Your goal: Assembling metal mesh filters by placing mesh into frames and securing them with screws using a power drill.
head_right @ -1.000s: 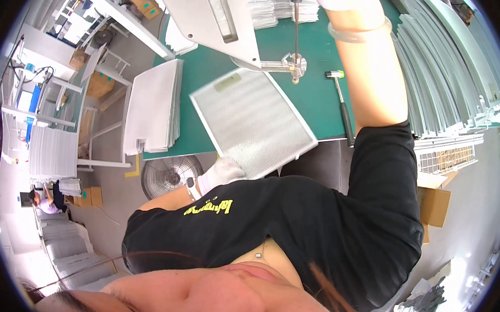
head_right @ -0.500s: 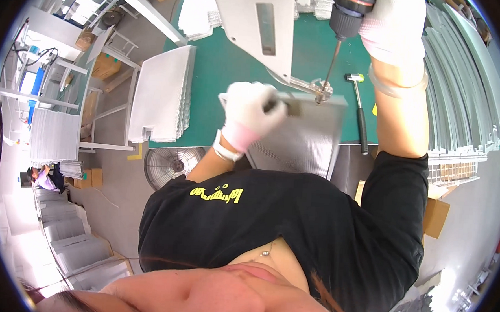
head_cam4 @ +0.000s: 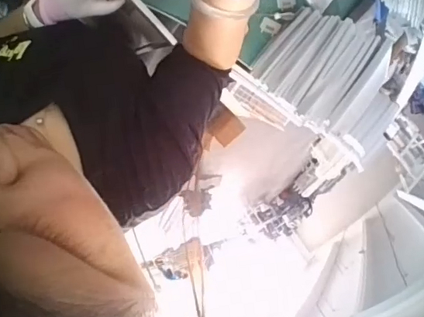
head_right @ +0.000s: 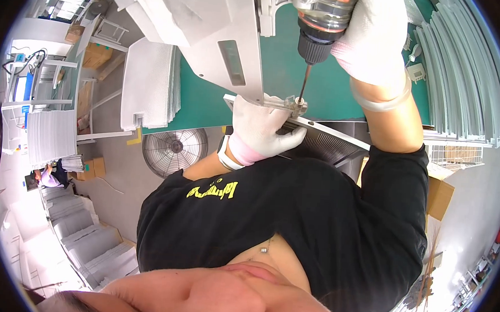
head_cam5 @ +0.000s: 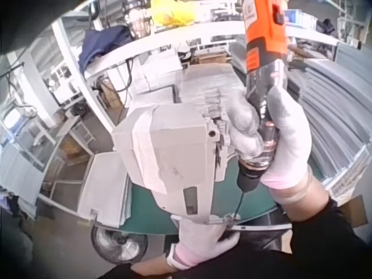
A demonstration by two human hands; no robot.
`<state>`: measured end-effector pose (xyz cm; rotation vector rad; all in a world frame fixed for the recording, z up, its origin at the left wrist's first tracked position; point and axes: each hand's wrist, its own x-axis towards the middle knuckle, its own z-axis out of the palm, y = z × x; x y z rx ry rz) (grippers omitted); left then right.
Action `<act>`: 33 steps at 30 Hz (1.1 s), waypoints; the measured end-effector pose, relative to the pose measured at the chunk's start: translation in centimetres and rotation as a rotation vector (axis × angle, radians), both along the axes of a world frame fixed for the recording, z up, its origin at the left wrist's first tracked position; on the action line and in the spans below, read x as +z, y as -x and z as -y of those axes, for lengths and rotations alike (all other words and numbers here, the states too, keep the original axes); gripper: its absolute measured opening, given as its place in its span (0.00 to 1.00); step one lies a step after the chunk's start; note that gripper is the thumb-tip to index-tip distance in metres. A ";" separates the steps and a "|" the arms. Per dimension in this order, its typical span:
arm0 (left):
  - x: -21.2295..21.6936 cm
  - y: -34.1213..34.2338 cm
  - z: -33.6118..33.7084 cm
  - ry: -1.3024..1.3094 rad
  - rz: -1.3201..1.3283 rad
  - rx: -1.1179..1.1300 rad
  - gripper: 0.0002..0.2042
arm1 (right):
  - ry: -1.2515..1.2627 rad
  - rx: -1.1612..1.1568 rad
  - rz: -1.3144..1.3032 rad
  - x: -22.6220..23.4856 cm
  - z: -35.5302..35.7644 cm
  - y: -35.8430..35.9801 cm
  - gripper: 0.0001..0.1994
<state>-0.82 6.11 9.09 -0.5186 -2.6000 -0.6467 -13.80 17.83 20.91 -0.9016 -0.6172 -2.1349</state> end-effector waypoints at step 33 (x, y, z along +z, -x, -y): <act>-5.3 -0.3 1.0 -0.122 -0.045 -0.303 0.17 | -0.476 -0.393 -0.198 -3.8 -1.3 -1.4 0.32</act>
